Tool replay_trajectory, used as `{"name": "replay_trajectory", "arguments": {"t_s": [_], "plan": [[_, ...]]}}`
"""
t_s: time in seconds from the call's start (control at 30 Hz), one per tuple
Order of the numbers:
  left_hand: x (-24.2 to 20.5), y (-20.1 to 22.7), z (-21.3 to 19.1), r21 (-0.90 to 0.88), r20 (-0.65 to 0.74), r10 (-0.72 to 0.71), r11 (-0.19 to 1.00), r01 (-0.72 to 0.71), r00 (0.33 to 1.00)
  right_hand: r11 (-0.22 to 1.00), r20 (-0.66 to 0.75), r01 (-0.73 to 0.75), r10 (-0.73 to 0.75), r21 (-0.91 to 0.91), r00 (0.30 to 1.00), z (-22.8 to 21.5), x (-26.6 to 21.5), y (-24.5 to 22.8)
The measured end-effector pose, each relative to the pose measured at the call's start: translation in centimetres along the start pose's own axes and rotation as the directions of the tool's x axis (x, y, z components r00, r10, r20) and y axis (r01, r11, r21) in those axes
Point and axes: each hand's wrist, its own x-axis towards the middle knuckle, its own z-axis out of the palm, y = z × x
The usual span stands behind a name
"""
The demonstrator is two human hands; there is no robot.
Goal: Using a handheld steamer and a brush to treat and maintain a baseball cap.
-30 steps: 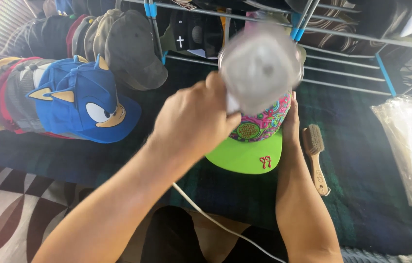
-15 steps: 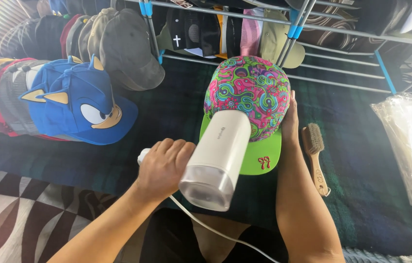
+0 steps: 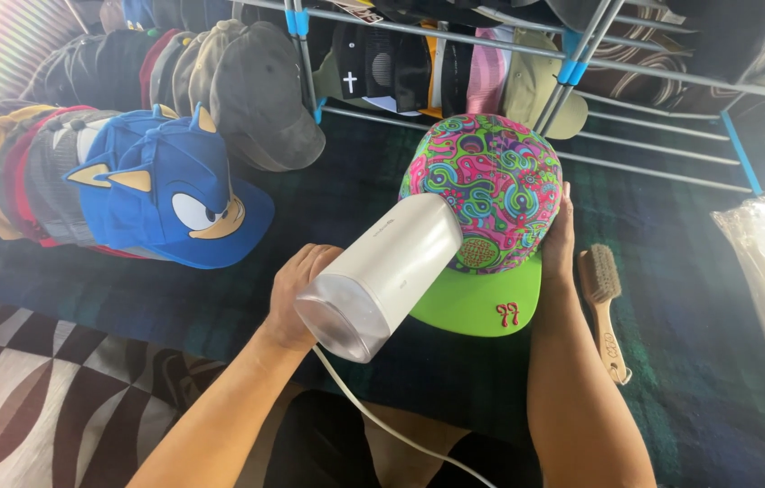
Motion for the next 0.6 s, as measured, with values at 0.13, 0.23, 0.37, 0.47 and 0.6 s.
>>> {"name": "replay_trajectory", "arguments": {"t_s": [0.13, 0.23, 0.37, 0.47, 0.6], "plan": [[0.6, -0.3, 0.2, -0.175, -0.047, -0.073, 0.983, 0.064, 0.996, 1.0, -0.017, -0.016, 0.016, -0.01, 1.0, 2.5, -1.3, -1.9], [0.9, -0.1, 0.5, -0.139, -0.072, -0.102, 0.986, 0.091, 0.992, 0.999, -0.013, 0.041, -0.041, -0.026, 0.999, 2.4, -1.3, -1.5], [1.7, 0.5, 0.7, -0.082, -0.112, -0.141, 0.988, 0.132, 0.984, 0.996, -0.009, 0.053, -0.054, -0.077, 0.999, 1.6, -1.0, -0.9], [2.3, 1.2, 0.7, -0.026, -0.145, -0.178, 0.984, 0.176, 0.973, 0.997, -0.016, 0.034, -0.035, -0.076, 0.999, 0.5, -0.1, 0.4], [4.9, 6.1, -0.8, -0.058, -0.129, -0.412, 0.911, 0.408, 0.902, 0.995, -0.007, 0.042, -0.043, -0.09, 0.999, 1.1, -1.0, -0.4]]}}
